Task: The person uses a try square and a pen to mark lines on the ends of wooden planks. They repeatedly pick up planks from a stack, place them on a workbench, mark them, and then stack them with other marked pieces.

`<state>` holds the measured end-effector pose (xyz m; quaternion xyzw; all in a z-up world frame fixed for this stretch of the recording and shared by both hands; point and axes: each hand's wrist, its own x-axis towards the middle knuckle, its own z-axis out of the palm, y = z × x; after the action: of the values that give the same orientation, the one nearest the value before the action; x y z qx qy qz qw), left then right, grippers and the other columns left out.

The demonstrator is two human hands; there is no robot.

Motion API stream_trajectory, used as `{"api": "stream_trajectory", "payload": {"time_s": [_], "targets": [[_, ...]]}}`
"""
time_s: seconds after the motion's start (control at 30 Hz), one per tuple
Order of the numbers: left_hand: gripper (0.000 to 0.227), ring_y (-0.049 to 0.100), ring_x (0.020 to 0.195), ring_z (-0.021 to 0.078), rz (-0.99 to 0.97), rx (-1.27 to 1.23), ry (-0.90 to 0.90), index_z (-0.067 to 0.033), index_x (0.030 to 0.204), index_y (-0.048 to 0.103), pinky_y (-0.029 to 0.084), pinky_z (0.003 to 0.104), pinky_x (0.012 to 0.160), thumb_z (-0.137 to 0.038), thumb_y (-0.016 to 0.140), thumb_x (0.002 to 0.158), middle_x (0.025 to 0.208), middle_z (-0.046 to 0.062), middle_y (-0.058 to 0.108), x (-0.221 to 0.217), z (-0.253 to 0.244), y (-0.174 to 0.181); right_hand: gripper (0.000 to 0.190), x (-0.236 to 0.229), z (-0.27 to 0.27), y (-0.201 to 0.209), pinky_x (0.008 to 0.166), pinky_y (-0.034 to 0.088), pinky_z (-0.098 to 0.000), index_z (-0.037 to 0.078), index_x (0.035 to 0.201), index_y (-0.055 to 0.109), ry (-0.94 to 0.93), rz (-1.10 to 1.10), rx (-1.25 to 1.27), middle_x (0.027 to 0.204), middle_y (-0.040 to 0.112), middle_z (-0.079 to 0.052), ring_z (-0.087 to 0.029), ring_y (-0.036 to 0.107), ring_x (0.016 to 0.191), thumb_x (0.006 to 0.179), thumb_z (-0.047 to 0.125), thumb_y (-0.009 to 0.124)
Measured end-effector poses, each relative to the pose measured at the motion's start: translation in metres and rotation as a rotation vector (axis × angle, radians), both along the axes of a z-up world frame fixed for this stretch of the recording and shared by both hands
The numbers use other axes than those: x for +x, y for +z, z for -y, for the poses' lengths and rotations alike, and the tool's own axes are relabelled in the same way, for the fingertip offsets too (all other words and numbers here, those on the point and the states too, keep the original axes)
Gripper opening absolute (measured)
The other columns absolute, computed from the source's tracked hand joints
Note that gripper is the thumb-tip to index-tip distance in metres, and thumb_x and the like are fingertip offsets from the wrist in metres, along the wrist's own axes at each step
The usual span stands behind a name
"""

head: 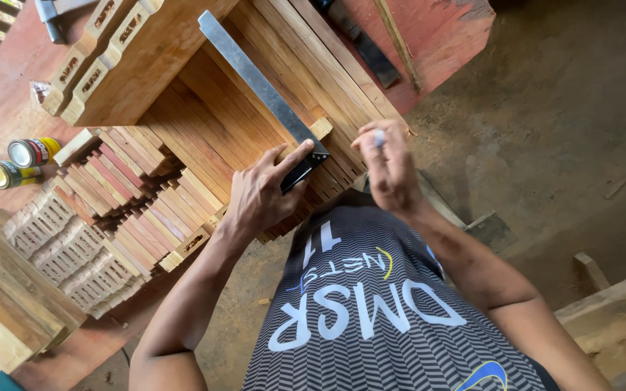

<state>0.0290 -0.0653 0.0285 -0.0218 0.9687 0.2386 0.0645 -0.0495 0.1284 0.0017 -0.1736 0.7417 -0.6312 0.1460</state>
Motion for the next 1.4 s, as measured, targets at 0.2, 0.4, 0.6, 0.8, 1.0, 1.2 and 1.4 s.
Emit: {"api": "stream_trajectory", "payload": {"time_s": [0.2, 0.4, 0.6, 0.8, 1.0, 1.2, 1.4], "targets": [[0.053, 0.064, 0.084, 0.0356, 0.044, -0.033, 0.026, -0.0365, 0.125, 0.048, 0.053, 0.045, 0.063, -0.035, 0.061, 0.074, 0.110, 0.010, 0.058, 0.002, -0.002, 0.002, 0.038, -0.016, -0.021, 0.023, 0.073, 0.038, -0.0312, 0.005, 0.088, 0.054, 0.011, -0.429, 0.067, 0.081, 0.048, -0.008, -0.024, 0.049, 0.074, 0.097, 0.034, 0.032], [0.050, 0.064, 0.086, 0.0363, 0.020, -0.035, 0.045, -0.0339, 0.124, 0.049, 0.053, 0.047, 0.063, -0.032, 0.060, 0.076, 0.106, 0.012, 0.058, 0.002, -0.003, 0.005, 0.023, -0.012, -0.008, 0.020, 0.069, 0.049, -0.0354, 0.003, 0.097, 0.063, 0.127, -0.579, 0.041, 0.084, 0.061, -0.011, -0.028, 0.061, 0.077, 0.092, 0.021, 0.050], [0.049, 0.064, 0.086, 0.0369, 0.041, -0.030, 0.011, -0.0315, 0.126, 0.046, 0.053, 0.046, 0.063, -0.031, 0.058, 0.078, 0.105, 0.015, 0.057, 0.001, -0.001, 0.005, 0.021, -0.012, 0.000, 0.016, 0.072, 0.051, -0.0341, 0.003, 0.102, 0.065, 0.155, -0.660, 0.098, 0.087, 0.061, -0.009, -0.024, 0.062, 0.081, 0.090, 0.015, 0.053], [0.054, 0.064, 0.087, 0.0372, 0.062, -0.028, -0.005, -0.0314, 0.131, 0.044, 0.054, 0.045, 0.064, -0.029, 0.058, 0.079, 0.104, 0.020, 0.058, 0.001, 0.000, 0.004, 0.020, -0.014, 0.003, 0.023, 0.070, 0.050, -0.0340, 0.003, 0.098, 0.065, 0.245, -0.717, 0.062, 0.085, 0.060, -0.008, -0.025, 0.061, 0.078, 0.091, 0.014, 0.050], [0.056, 0.065, 0.083, 0.0364, 0.085, -0.040, -0.020, -0.0322, 0.133, 0.041, 0.054, 0.043, 0.059, -0.030, 0.057, 0.080, 0.103, 0.020, 0.058, 0.001, 0.000, 0.003, 0.020, -0.013, -0.001, 0.030, 0.069, 0.050, -0.0347, 0.002, 0.097, 0.065, 0.278, -0.735, 0.098, 0.085, 0.059, -0.009, -0.025, 0.060, 0.077, 0.090, 0.012, 0.049], [0.056, 0.065, 0.081, 0.0349, 0.097, -0.048, -0.023, -0.0328, 0.134, 0.040, 0.054, 0.041, 0.058, -0.030, 0.057, 0.081, 0.100, 0.021, 0.058, 0.001, 0.001, 0.002, 0.020, -0.011, -0.004, 0.037, 0.066, 0.050, -0.0355, 0.001, 0.094, 0.065, 0.278, -0.708, 0.084, 0.083, 0.060, -0.010, -0.026, 0.060, 0.074, 0.090, 0.013, 0.049], [0.056, 0.065, 0.078, 0.0322, 0.110, -0.050, -0.034, -0.0317, 0.135, 0.038, 0.054, 0.037, 0.054, -0.031, 0.056, 0.082, 0.100, 0.022, 0.059, 0.000, 0.001, 0.006, 0.017, -0.015, -0.004, 0.036, 0.065, 0.050, -0.0340, 0.001, 0.090, 0.065, 0.287, -0.725, 0.100, 0.081, 0.060, -0.010, -0.025, 0.060, 0.071, 0.088, 0.010, 0.050]]}}
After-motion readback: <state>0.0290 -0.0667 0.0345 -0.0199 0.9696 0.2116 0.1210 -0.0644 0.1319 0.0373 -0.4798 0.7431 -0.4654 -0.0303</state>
